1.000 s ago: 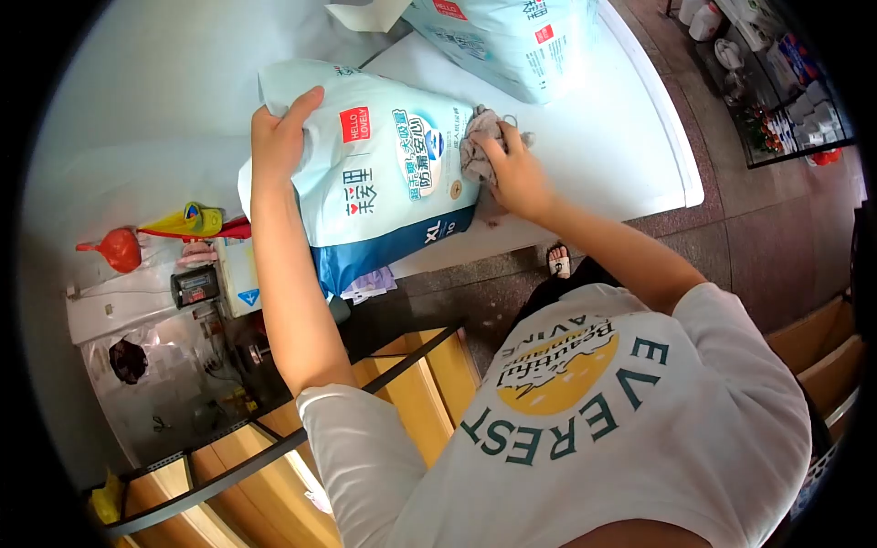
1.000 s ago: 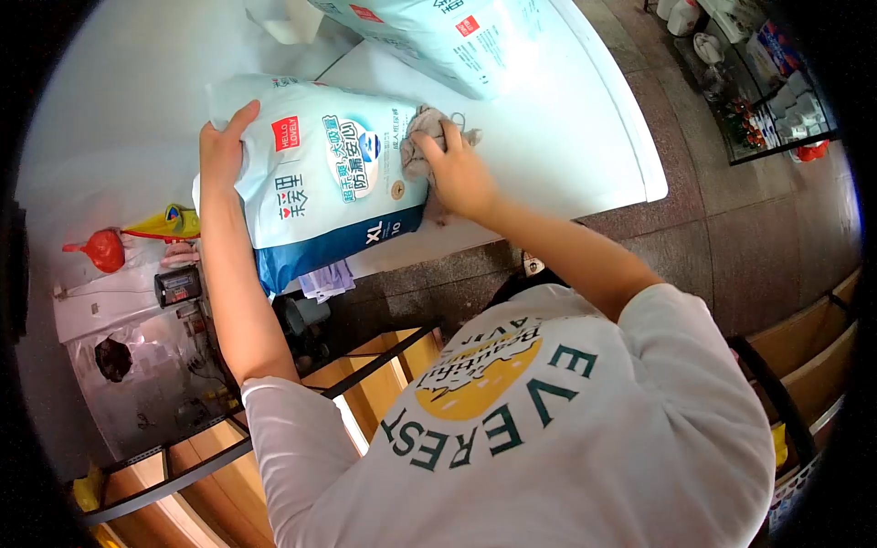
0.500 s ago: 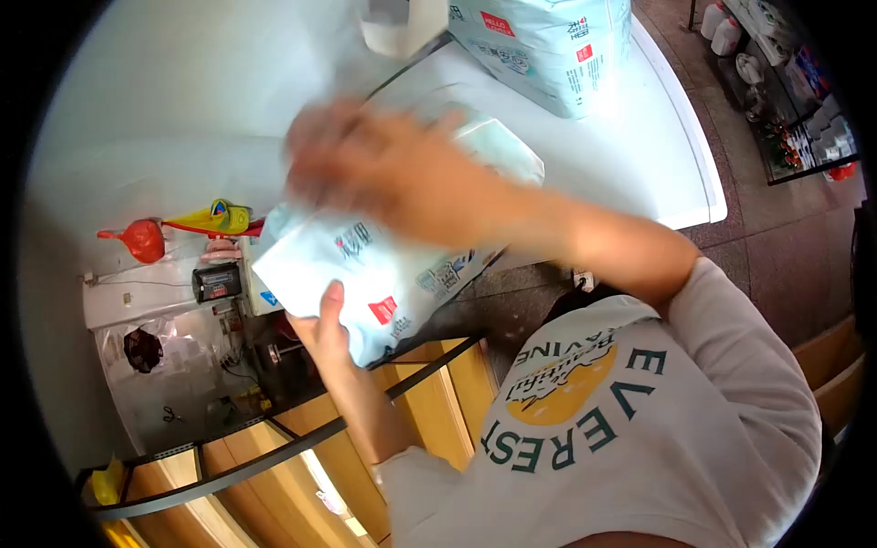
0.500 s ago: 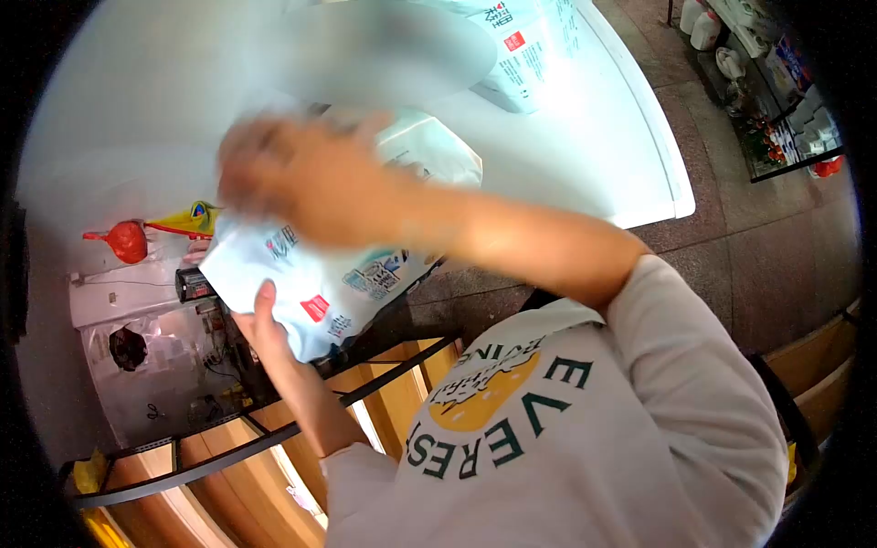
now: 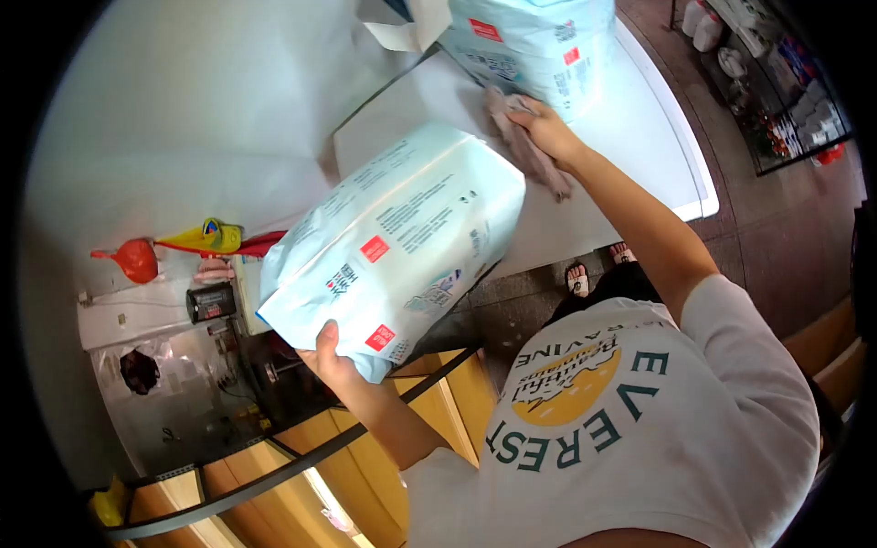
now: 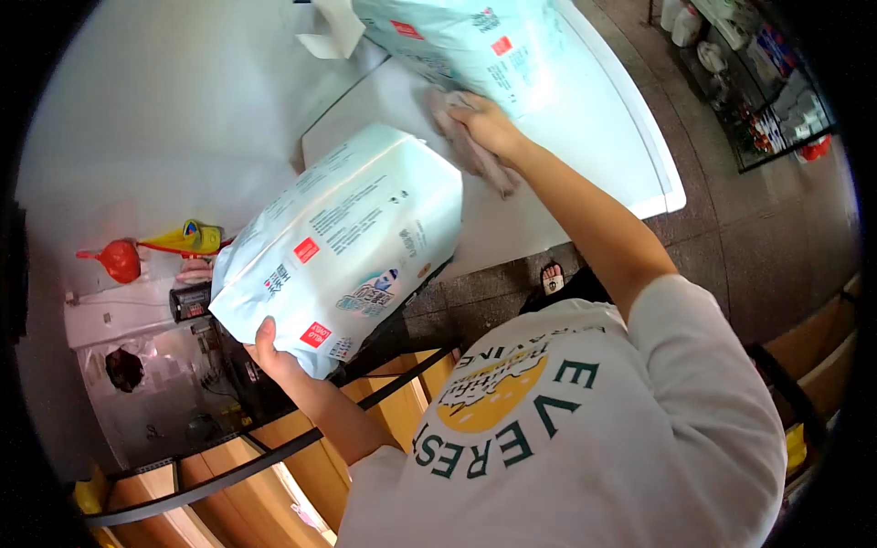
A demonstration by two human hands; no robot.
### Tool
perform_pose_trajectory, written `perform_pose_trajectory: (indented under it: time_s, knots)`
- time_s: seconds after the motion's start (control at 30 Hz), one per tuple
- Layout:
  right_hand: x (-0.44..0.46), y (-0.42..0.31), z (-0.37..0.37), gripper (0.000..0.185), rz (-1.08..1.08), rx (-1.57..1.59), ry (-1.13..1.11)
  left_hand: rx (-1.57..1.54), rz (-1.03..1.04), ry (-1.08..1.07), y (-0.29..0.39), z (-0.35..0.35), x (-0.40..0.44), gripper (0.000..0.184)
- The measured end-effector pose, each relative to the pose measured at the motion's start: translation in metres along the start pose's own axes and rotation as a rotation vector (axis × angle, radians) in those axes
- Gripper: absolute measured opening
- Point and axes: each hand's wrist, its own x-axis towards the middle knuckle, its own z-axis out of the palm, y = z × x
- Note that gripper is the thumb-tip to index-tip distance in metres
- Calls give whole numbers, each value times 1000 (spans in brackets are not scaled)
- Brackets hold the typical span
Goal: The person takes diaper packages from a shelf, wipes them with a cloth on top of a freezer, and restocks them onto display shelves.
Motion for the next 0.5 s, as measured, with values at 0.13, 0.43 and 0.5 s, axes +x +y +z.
perform_pose_trajectory:
  time_s: [0.13,0.43,0.5]
  knots:
    - [-12,24,57,47,198,302,-283,65,-47,26,-1,2,-4,62]
    - [-51,7,76,46,277,352,-289,-26,-48,268,-8,-18,11,59]
    - [-60,-20,80,46,194,284,-291,38,57,257,18,-10,21,57]
